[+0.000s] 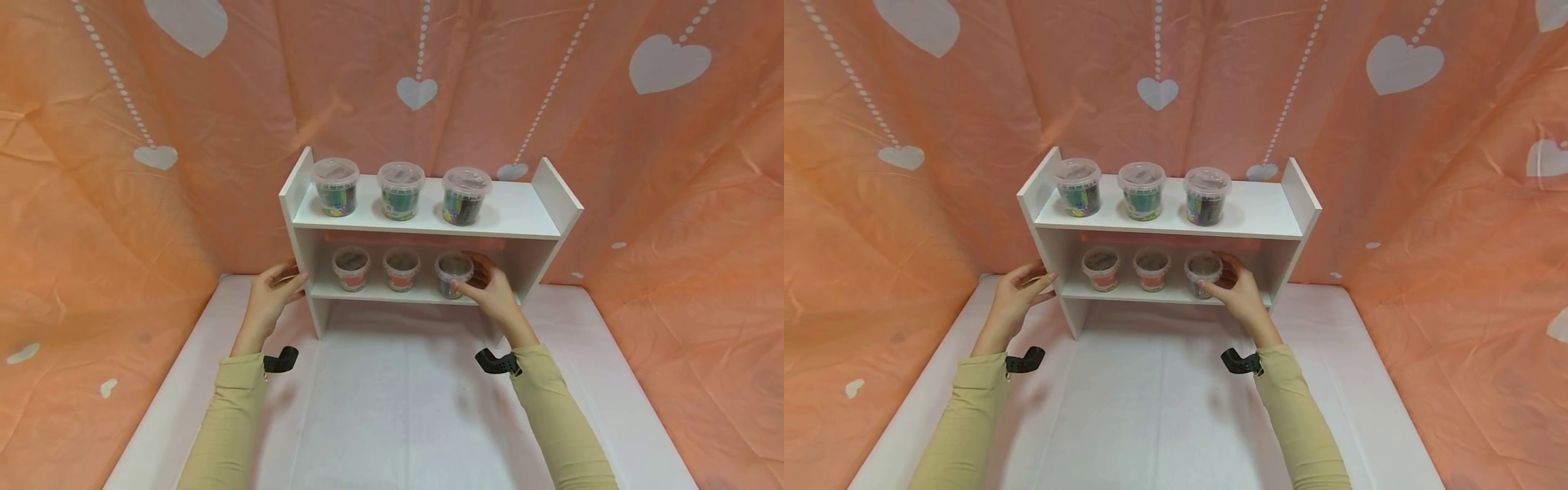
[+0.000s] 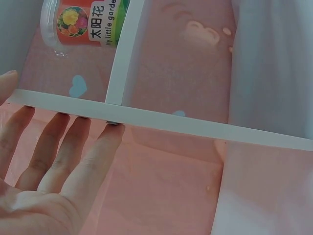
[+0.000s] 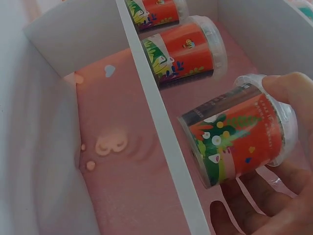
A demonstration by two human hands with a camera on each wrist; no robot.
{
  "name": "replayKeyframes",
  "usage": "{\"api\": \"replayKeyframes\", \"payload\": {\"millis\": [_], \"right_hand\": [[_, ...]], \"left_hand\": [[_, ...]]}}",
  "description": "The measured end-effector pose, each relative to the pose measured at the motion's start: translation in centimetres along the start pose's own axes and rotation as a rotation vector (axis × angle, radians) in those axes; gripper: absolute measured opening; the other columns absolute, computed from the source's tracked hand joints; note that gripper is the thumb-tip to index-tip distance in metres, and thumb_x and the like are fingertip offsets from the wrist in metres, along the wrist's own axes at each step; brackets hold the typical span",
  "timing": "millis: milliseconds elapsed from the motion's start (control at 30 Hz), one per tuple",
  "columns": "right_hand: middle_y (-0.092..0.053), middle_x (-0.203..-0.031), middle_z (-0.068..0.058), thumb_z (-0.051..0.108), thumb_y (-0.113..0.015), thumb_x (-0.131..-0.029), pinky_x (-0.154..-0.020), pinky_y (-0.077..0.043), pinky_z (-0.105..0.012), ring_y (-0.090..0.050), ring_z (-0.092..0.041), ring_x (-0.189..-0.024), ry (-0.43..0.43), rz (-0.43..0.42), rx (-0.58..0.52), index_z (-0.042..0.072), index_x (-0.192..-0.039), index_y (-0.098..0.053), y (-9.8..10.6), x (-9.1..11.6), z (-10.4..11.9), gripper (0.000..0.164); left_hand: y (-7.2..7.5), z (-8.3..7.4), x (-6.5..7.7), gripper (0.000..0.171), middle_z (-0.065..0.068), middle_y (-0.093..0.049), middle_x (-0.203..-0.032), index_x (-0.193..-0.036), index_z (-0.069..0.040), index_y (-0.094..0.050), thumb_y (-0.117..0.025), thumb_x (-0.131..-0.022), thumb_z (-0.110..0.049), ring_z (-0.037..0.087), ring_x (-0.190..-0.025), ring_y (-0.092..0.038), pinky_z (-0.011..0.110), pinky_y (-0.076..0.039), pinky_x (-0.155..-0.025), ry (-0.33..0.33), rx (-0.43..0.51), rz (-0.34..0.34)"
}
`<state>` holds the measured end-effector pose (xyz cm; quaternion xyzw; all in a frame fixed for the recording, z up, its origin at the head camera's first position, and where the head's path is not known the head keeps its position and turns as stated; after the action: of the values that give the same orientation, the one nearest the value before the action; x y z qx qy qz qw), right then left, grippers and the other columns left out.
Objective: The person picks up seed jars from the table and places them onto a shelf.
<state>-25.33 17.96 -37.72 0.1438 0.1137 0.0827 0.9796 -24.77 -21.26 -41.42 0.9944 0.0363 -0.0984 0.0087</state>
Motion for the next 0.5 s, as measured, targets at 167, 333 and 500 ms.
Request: {"api": "replayKeyframes", "payload": {"millis": [167, 333, 500], "right_hand": [[-0.047, -0.13, -0.028, 0.001, -0.069, -0.086, -0.096, -0.044, -0.037, -0.049, -0.036, -0.115, 0.006, -0.012, -0.019, -0.003, -0.142, -0.037, 0.0, -0.6, -1.2, 0.065], [-0.049, -0.129, -0.025, 0.002, -0.071, -0.085, -0.088, -0.047, -0.025, -0.053, -0.03, -0.109, 0.045, -0.04, -0.021, -0.001, -0.142, -0.038, 0.0, -1.6, -3.5, 0.066], [-0.047, -0.133, -0.023, 0.005, -0.072, -0.086, -0.086, -0.046, -0.019, -0.052, -0.029, -0.111, 0.064, -0.048, 0.006, -0.001, -0.143, -0.037, -0.2, -1.4, -3.8, 0.067]], "left_hand": [[-0.1, 0.0, 0.0, 0.052, 0.002, -0.06, -0.108, -0.132, 0.008, -0.051, -0.069, -0.09, -0.014, 0.009, -0.095, -0.063, 0.039, -0.055, -0.081, 0.006, -0.001, -0.006], [-0.1, -0.1, 0.0, 0.052, 0.005, -0.059, -0.11, -0.133, 0.007, -0.051, -0.069, -0.09, -0.015, 0.01, -0.096, -0.063, 0.041, -0.054, -0.083, 0.004, -0.004, -0.001], [-0.1, -0.2, 0.1, 0.053, 0.007, -0.058, -0.113, -0.135, 0.005, -0.05, -0.069, -0.09, -0.016, 0.008, -0.097, -0.062, 0.04, -0.054, -0.084, 0.02, -0.018, 0.007]]}}
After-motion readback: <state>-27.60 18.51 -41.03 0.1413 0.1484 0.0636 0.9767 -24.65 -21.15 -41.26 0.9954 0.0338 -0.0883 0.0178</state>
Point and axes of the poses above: each hand's wrist, its own x-axis away from the middle knuckle, its own y-axis out of the back of the hand, z = x × y, the point moved 1 cm from there along -x, towards the middle knuckle
